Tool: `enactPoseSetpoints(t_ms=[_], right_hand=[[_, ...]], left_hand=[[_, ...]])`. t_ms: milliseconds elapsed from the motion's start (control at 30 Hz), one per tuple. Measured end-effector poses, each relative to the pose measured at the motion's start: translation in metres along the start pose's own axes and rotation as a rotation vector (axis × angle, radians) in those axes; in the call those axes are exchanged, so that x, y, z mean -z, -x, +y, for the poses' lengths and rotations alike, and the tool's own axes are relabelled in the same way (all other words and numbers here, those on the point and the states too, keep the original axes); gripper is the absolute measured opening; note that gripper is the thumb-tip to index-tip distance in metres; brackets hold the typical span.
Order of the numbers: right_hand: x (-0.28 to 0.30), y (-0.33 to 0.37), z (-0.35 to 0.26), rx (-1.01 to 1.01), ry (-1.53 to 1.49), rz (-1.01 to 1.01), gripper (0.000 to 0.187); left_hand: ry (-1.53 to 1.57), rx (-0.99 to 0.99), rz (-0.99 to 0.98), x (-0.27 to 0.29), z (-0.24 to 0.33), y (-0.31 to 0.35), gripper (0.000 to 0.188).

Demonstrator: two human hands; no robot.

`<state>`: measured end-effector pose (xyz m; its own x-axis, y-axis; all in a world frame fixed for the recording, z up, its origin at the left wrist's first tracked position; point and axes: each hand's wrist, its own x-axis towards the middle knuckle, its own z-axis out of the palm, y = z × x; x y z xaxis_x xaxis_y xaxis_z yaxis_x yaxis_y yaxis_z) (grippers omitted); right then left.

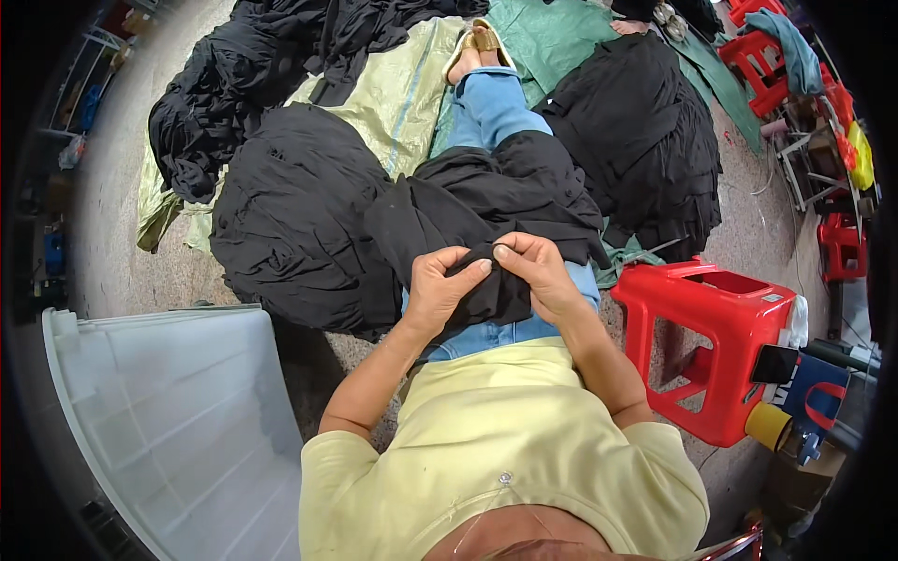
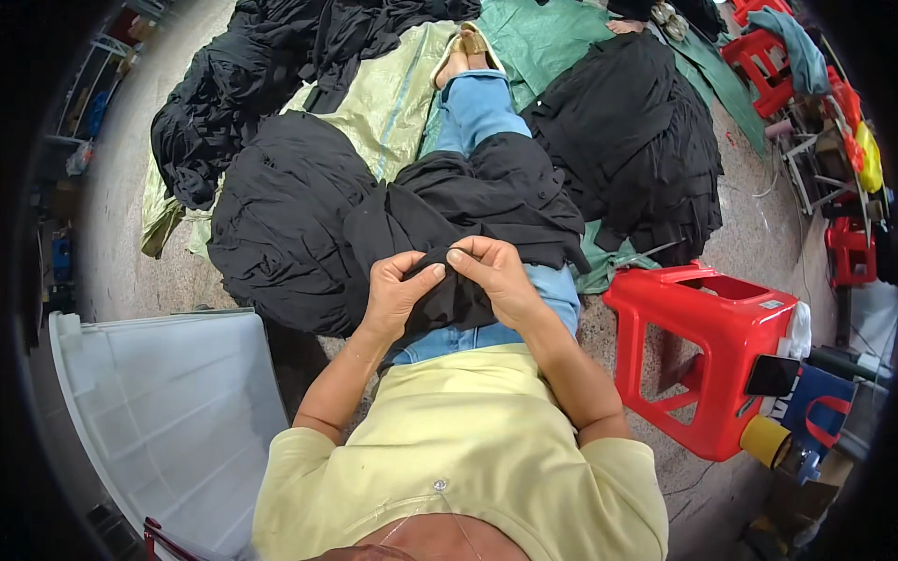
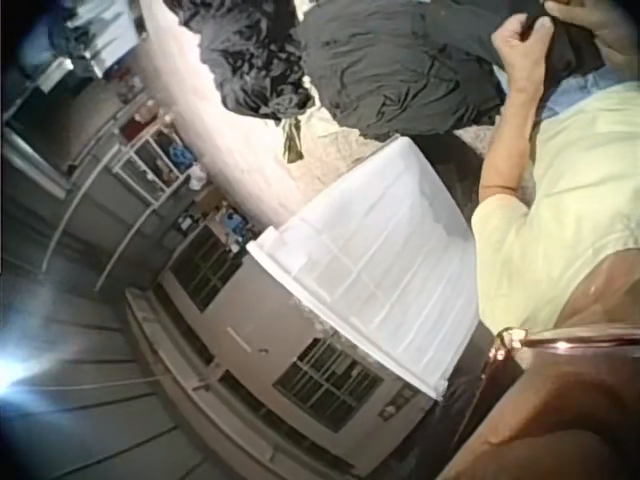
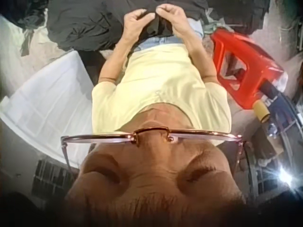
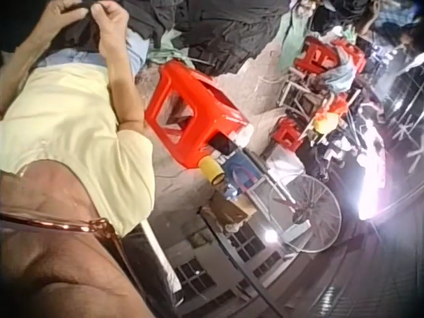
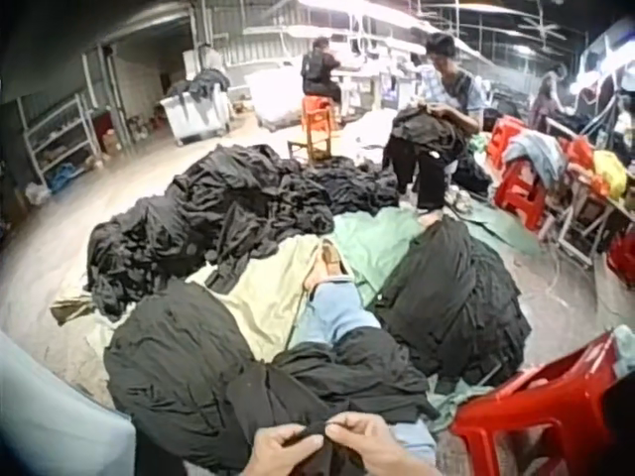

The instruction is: Inspecting and sorting black fabric garment pieces in a manufacturing setting.

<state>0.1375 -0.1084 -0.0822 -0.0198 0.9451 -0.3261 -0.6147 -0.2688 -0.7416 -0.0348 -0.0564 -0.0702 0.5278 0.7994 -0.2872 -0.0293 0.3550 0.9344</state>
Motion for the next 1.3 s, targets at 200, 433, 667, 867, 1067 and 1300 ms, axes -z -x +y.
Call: enactPoseSetpoints(t_ms=[200, 433, 667, 867, 1067, 1300], right_hand=[[0.01, 0.008, 0.0, -0.012, 0.172, 0.026, 0.01], [-0.033, 0.025, -0.011, 0.365, 0.708, 0.028, 0.008], [-0.045, 0.022, -0.001, 0.769, 1.202, 0.005, 0.018], [-0.025, 0.024, -0.013, 0.67, 1.354, 0.103, 0.023], [-0.013, 0.029, -0.023, 0.535, 1.029, 0.051, 0.013], [-0.014, 0.026, -0.016, 0.524, 0.732, 0.244, 0.011]], left_hand=[[0.279, 0.12, 0.106, 0.003, -0.002, 0.007, 0.01], [0.321, 0.615, -0.118, 0.022, 0.03, -0.016, 0.046], [-0.113, -0.01, -0.136, 0.012, 0.042, -0.024, 0.012], [0.119, 0.003, 0.045, -0.007, 0.019, -0.012, 0.014], [0.009, -0.16, 0.125, -0.015, 0.019, -0.015, 0.019], [-0.056, -0.356, 0.216, -0.031, 0.024, -0.017, 0.015]])
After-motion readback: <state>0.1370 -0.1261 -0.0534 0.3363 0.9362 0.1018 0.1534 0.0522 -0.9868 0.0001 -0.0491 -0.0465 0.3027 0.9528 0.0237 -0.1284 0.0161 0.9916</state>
